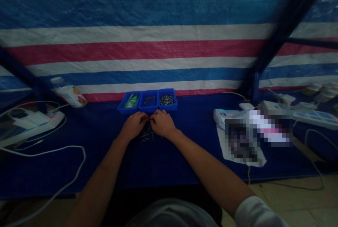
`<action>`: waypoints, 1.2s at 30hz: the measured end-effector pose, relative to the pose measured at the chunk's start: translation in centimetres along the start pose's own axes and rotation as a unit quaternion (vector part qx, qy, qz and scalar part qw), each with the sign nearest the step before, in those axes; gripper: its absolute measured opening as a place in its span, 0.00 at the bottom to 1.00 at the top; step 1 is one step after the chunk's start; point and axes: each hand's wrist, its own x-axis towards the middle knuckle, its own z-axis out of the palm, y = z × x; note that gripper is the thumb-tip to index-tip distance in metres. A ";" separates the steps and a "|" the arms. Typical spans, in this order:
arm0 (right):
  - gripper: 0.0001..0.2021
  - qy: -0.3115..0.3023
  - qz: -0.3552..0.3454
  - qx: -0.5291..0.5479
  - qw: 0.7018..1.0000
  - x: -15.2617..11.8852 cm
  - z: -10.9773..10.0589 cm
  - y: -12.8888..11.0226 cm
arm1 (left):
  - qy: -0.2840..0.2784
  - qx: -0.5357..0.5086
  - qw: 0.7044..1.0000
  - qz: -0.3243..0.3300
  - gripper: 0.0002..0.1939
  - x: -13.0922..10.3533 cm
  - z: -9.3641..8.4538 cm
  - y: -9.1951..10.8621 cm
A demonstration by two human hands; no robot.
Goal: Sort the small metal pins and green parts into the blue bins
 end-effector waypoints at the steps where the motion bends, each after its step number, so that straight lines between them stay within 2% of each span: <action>1: 0.15 -0.002 0.002 0.003 1.000 0.0 0.0 0.0 | 0.001 0.003 1.000 0.003 0.09 0.0 0.0 -0.1; 11: 0.16 0.010 0.022 0.026 0.999 0.2 0.2 0.1 | 0.018 -0.021 0.999 0.021 0.10 -0.2 0.1 -0.2; 16: 0.16 0.013 0.021 0.032 0.999 0.1 0.1 0.1 | 0.007 -0.002 0.999 0.049 0.11 -0.1 0.1 -0.4; 24: 0.17 0.009 0.026 0.050 0.998 0.3 0.0 0.2 | 0.022 0.006 0.998 0.052 0.12 -0.3 0.0 -0.3; 30: 0.21 0.015 0.034 0.070 0.997 0.3 0.1 0.5 | 0.058 -0.089 0.994 0.029 0.10 -0.3 -0.5 0.8; 33: 0.22 0.012 0.017 0.064 0.998 0.3 0.2 0.6 | 0.046 -0.115 0.992 0.015 0.10 -0.3 -0.8 1.2; 36: 0.19 -0.011 0.002 0.033 0.999 0.2 0.1 0.6 | 0.020 -0.107 0.994 0.021 0.10 -0.4 -0.7 1.2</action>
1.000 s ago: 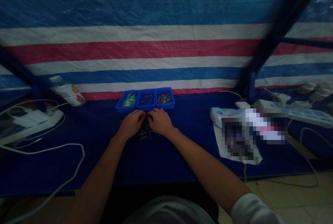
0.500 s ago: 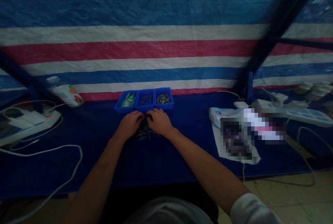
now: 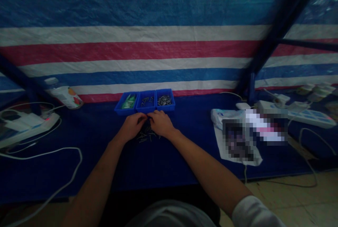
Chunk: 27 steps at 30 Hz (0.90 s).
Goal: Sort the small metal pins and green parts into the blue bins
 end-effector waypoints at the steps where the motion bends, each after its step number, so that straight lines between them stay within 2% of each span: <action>1: 0.18 -0.008 -0.003 -0.009 1.000 -0.1 -0.1 0.0 | -0.010 0.006 1.000 0.003 0.10 0.0 0.0 0.0; 5: 0.16 -0.019 -0.007 -0.018 1.000 -0.2 -0.3 -0.2 | -0.035 0.026 0.999 0.021 0.08 -0.1 0.0 -0.3; 12: 0.16 -0.016 0.007 -0.024 1.000 -0.1 -0.5 -0.3 | -0.042 0.048 0.998 0.024 0.09 0.0 0.1 -0.8; 23: 0.16 -0.014 0.016 -0.037 0.999 -0.2 -0.4 -0.5 | -0.033 0.050 0.998 0.005 0.09 -0.1 -0.2 -0.7; 27: 0.18 -0.042 -0.002 -0.022 0.999 -0.3 -0.7 -0.2 | -0.010 0.052 0.999 -0.001 0.11 -0.2 -0.4 -0.7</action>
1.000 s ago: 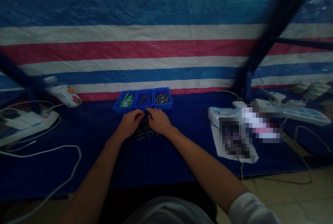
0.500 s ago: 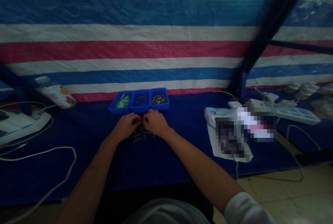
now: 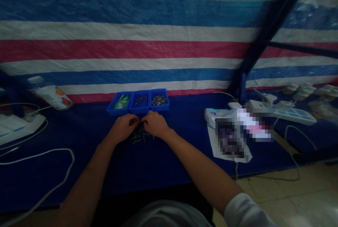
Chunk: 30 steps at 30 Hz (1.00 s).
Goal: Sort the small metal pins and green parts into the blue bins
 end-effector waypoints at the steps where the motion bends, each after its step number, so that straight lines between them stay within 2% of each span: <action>1: 0.18 -0.005 -0.006 0.004 1.000 0.0 -0.1 0.1 | 0.007 0.000 1.000 -0.003 0.11 0.0 0.0 0.0; 4: 0.17 -0.013 -0.011 0.015 1.000 -0.1 -0.4 0.3 | 0.018 -0.003 1.000 -0.014 0.11 0.0 -0.2 0.0; 10: 0.13 0.001 0.007 0.041 0.999 0.2 -0.3 0.3 | -0.012 -0.012 1.000 -0.010 0.11 -0.1 -0.2 0.2; 17: 0.14 -0.002 0.013 0.009 1.000 0.1 0.1 0.2 | -0.032 0.002 0.999 0.013 0.10 -0.1 -0.1 0.3; 30: 0.16 0.040 0.023 0.006 0.999 0.4 0.9 0.1 | -0.043 0.019 0.999 0.016 0.08 0.2 0.4 -0.2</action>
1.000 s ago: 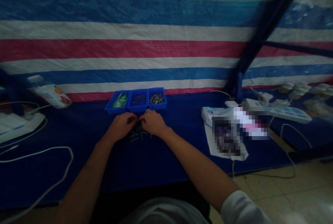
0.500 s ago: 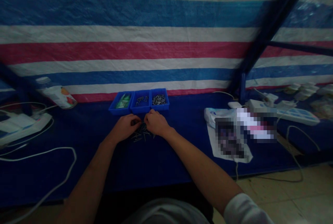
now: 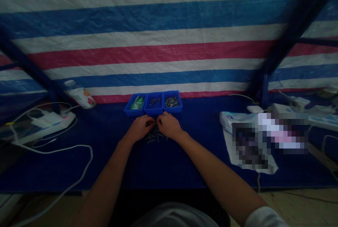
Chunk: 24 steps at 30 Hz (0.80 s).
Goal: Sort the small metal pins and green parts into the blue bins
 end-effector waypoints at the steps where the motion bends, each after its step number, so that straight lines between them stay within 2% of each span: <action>1: 0.16 0.001 0.000 0.000 1.000 0.0 0.1 0.0 | 0.002 0.001 1.000 0.001 0.08 0.0 0.0 0.0; 9: 0.14 -0.006 0.016 0.022 1.000 0.2 0.1 0.0 | 0.017 -0.014 1.000 0.014 0.07 0.0 0.1 0.1; 13: 0.12 0.006 0.032 0.070 0.997 0.3 0.2 0.2 | 0.056 -0.050 0.997 0.011 0.07 0.0 -0.1 0.3; 17: 0.11 0.016 0.045 0.140 0.989 0.7 0.2 0.4 | 0.104 -0.099 0.990 -0.019 0.08 -0.2 -0.4 0.5; 20: 0.08 0.035 0.051 0.255 0.965 1.3 0.2 0.5 | 0.144 -0.146 0.978 -0.032 0.09 -0.2 -0.6 0.6; 24: 0.05 0.058 0.041 0.432 0.899 2.1 0.3 0.5 | 0.180 -0.210 0.960 -0.046 0.10 -0.1 -0.6 0.6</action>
